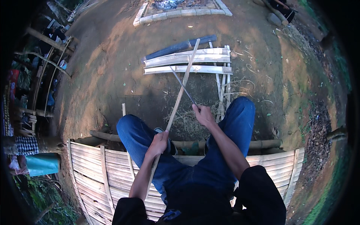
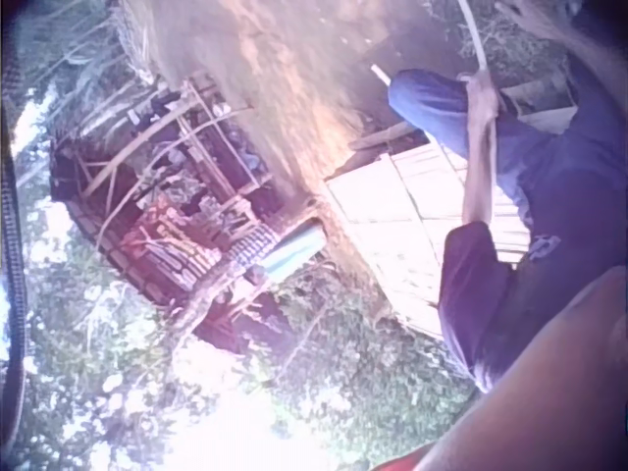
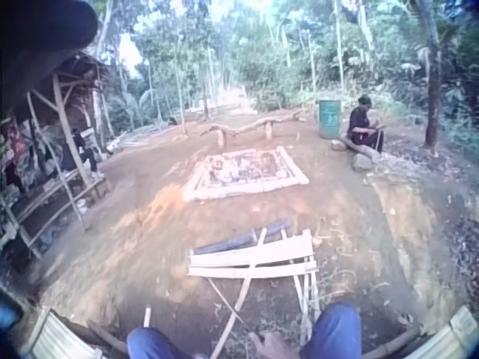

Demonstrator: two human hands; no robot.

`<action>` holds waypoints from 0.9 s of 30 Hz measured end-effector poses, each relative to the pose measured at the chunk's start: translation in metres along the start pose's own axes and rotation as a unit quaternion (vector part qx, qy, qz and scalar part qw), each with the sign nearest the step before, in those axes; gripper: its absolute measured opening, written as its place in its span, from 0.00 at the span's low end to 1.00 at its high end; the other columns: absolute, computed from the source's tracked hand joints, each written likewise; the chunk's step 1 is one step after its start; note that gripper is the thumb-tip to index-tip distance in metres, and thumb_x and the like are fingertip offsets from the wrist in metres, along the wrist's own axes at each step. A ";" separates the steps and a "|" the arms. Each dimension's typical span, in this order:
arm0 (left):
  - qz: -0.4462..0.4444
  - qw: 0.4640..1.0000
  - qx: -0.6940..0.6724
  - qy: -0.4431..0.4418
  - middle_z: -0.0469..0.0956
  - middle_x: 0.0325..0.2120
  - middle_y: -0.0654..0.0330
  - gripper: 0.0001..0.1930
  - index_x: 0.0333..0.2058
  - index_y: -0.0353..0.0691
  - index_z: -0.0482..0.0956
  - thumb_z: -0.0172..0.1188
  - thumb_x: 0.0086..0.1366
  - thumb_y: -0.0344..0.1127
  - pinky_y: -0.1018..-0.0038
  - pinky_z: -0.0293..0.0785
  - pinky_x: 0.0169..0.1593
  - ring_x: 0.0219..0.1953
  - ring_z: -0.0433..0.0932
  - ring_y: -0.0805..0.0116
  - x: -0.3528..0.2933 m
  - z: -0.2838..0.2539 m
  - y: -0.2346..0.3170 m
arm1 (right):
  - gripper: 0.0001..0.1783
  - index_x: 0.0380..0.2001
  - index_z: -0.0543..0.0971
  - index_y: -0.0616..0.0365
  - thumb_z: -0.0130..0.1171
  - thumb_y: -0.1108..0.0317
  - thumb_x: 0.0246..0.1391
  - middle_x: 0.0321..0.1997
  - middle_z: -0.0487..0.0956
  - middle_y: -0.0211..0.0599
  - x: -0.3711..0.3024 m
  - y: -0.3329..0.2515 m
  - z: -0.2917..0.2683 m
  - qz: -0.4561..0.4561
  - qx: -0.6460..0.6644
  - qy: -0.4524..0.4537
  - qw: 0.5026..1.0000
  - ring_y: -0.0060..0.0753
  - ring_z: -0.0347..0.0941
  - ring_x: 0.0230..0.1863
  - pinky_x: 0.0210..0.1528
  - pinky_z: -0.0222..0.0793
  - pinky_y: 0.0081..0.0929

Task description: The person strips layers from a bamboo pole using a large knife while seated on a bamboo platform.

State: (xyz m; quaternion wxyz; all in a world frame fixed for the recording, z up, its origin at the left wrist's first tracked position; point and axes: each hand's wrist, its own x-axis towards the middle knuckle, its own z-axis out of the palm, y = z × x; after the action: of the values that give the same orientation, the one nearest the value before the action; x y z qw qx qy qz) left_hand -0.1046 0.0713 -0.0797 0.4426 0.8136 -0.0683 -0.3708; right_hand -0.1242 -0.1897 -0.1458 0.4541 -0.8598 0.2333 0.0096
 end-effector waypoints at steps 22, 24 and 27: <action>-0.049 0.972 -0.211 -0.094 0.55 0.12 0.71 0.23 0.26 0.42 0.62 0.36 0.75 0.52 0.78 0.51 0.11 0.08 0.54 0.79 -0.004 -0.012 -0.006 | 0.22 0.26 0.78 0.62 0.59 0.49 0.52 0.17 0.74 0.50 -0.048 -0.041 0.014 -0.309 -0.111 -0.092 0.940 0.54 0.75 0.23 0.27 0.68 0.43; -0.069 0.946 -0.284 -0.142 0.53 0.12 0.72 0.21 0.26 0.46 0.59 0.36 0.75 0.53 0.81 0.47 0.10 0.07 0.51 0.82 0.007 -0.014 -0.006 | 0.22 0.26 0.78 0.60 0.59 0.48 0.51 0.19 0.75 0.50 -0.034 -0.017 0.018 -0.246 -0.087 -0.086 0.962 0.57 0.76 0.26 0.28 0.69 0.45; -0.048 0.938 -0.308 -0.153 0.52 0.13 0.73 0.22 0.25 0.47 0.57 0.35 0.75 0.54 0.82 0.46 0.09 0.08 0.50 0.83 0.009 -0.018 -0.006 | 0.23 0.27 0.77 0.60 0.59 0.47 0.52 0.18 0.75 0.51 -0.037 -0.031 0.013 -0.234 -0.094 -0.072 0.965 0.57 0.75 0.25 0.28 0.69 0.45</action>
State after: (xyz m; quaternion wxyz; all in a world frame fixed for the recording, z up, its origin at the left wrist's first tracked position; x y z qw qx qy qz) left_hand -0.0879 0.0828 -0.0832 0.6375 0.5733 0.0218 -0.5142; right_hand -0.1424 -0.1502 -0.1209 0.3765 -0.9263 -0.0094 -0.0135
